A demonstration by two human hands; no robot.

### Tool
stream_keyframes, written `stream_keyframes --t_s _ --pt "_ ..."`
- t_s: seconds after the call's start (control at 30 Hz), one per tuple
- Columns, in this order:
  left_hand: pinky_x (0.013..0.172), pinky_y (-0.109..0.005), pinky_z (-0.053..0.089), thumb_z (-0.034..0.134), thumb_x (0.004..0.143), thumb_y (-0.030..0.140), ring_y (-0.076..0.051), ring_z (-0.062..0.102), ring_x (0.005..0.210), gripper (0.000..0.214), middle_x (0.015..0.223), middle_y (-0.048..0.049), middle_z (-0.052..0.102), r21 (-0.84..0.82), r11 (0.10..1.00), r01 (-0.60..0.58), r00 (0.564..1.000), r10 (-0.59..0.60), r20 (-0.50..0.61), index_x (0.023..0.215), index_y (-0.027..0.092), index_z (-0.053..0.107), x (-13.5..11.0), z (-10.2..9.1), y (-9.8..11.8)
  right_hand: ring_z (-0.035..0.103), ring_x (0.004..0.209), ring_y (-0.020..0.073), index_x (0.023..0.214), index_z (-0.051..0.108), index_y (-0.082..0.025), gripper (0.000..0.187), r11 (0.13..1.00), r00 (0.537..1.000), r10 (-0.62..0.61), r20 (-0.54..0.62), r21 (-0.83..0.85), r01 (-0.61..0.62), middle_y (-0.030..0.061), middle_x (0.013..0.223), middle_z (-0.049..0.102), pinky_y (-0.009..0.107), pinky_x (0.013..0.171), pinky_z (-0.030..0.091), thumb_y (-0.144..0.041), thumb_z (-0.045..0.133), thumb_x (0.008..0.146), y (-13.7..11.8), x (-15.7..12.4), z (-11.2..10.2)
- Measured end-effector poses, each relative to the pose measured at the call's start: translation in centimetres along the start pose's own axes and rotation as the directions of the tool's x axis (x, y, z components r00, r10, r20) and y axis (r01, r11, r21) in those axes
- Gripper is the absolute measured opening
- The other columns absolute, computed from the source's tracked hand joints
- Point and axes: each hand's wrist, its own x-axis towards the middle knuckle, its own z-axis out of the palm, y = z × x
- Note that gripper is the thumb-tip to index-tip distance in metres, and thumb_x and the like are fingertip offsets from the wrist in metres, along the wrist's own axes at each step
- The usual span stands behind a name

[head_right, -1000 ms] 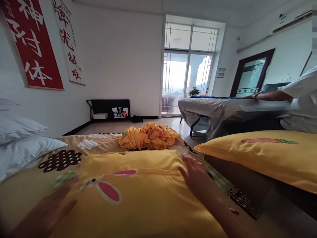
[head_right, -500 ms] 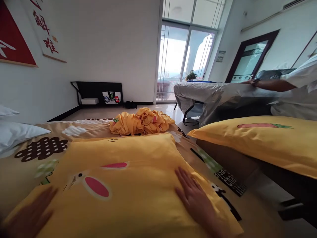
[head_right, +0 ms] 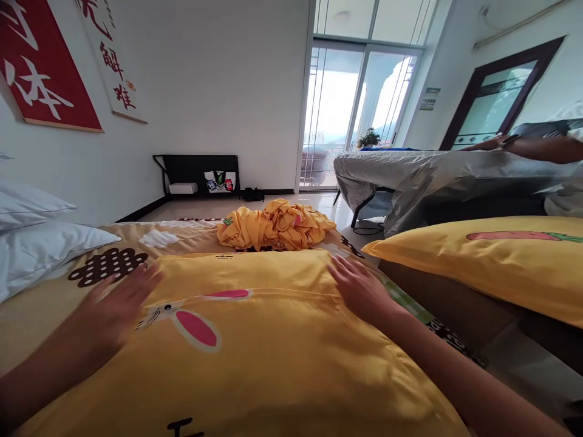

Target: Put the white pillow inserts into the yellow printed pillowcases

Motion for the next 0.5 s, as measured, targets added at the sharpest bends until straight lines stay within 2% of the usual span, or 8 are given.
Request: stream_keyframes --t_s 0.07,0.13,0.17,0.23,0.3,0.37,0.43,0.5 --pt "0.116 -0.047 0.010 0.032 0.073 0.010 -0.023 0.020 0.142 0.072 0.153 -0.0001 0.028 0.018 0.998 -0.058 0.993 0.056 0.107 0.144 0.021 0.033 7.9 0.2 4.9 0.028 0.138 0.0265 0.137 0.044 -0.009 0.052 0.992 0.996 -0.092 -0.016 0.090 0.093 0.0133 0.147 0.038 0.044 0.112 0.019 -0.026 0.035 0.088 -4.5 6.9 -2.6" --pt "0.116 -0.045 0.011 0.031 0.079 0.008 -0.022 0.022 0.141 0.063 0.152 -0.0088 0.031 -0.020 1.000 0.012 0.973 -0.007 0.230 0.141 0.012 0.037 13.9 2.0 9.5 0.026 0.139 0.0227 0.139 0.040 -0.012 0.049 0.967 0.993 -0.100 -0.065 0.229 0.113 0.0106 0.148 0.038 0.041 0.113 0.018 -0.030 0.031 0.093 -9.2 11.8 -2.9" --pt "0.115 -0.047 0.015 0.029 0.082 0.009 -0.023 0.026 0.140 0.059 0.150 -0.0121 0.032 -0.027 0.999 0.032 0.968 -0.025 0.252 0.140 0.010 0.038 15.7 3.5 11.2 0.024 0.140 0.0206 0.140 0.037 -0.013 0.049 0.951 0.996 -0.071 -0.054 0.298 0.083 0.0097 0.149 0.036 0.040 0.113 0.017 -0.030 0.028 0.095 -11.3 13.3 -2.1" --pt "0.113 -0.046 0.023 0.027 0.087 0.012 -0.024 0.033 0.137 0.053 0.146 -0.0155 0.039 -0.039 0.998 0.048 0.953 -0.034 0.301 0.137 0.009 0.044 16.9 7.4 13.2 0.030 0.137 0.0181 0.138 0.041 -0.017 0.047 0.941 0.997 -0.071 0.000 0.332 0.067 0.0074 0.146 0.042 0.037 0.109 0.024 -0.030 0.025 0.097 -14.3 14.4 0.9" --pt "0.111 -0.043 0.028 0.027 0.091 0.020 -0.023 0.037 0.135 0.048 0.143 -0.0133 0.045 -0.049 0.998 0.048 0.940 -0.028 0.339 0.135 0.013 0.048 16.2 11.3 13.0 0.037 0.133 0.0180 0.136 0.045 -0.017 0.047 0.931 0.994 -0.081 0.072 0.361 0.050 0.0082 0.142 0.047 0.037 0.107 0.028 -0.033 0.024 0.097 -15.5 14.0 4.5" --pt "0.112 -0.043 0.026 0.027 0.094 0.030 -0.022 0.034 0.136 0.048 0.145 -0.0110 0.042 -0.049 0.997 0.066 0.934 -0.044 0.355 0.137 0.017 0.045 15.1 14.1 11.2 0.037 0.134 0.0182 0.137 0.045 -0.017 0.049 0.920 0.989 -0.088 0.122 0.390 0.034 0.0083 0.143 0.045 0.038 0.109 0.025 -0.038 0.025 0.097 -14.9 13.4 7.3" --pt "0.114 -0.050 0.018 0.026 0.095 0.040 -0.023 0.027 0.140 0.051 0.149 -0.0100 0.036 -0.031 0.992 0.123 0.927 -0.104 0.361 0.140 0.020 0.041 14.4 15.3 8.1 0.032 0.137 0.0190 0.140 0.041 -0.019 0.054 0.912 0.984 -0.075 0.159 0.409 0.003 0.0071 0.146 0.041 0.040 0.112 0.019 -0.046 0.024 0.096 -12.6 13.2 8.9" --pt "0.112 -0.056 0.016 0.026 0.095 0.046 -0.026 0.026 0.140 0.052 0.150 -0.0080 0.034 -0.003 0.978 0.209 0.900 -0.191 0.391 0.139 0.024 0.041 13.7 15.5 4.0 0.031 0.137 0.0223 0.141 0.040 -0.020 0.060 0.910 0.976 -0.022 0.216 0.408 -0.069 0.0076 0.147 0.039 0.044 0.112 0.017 -0.053 0.023 0.095 -9.3 13.2 9.7"
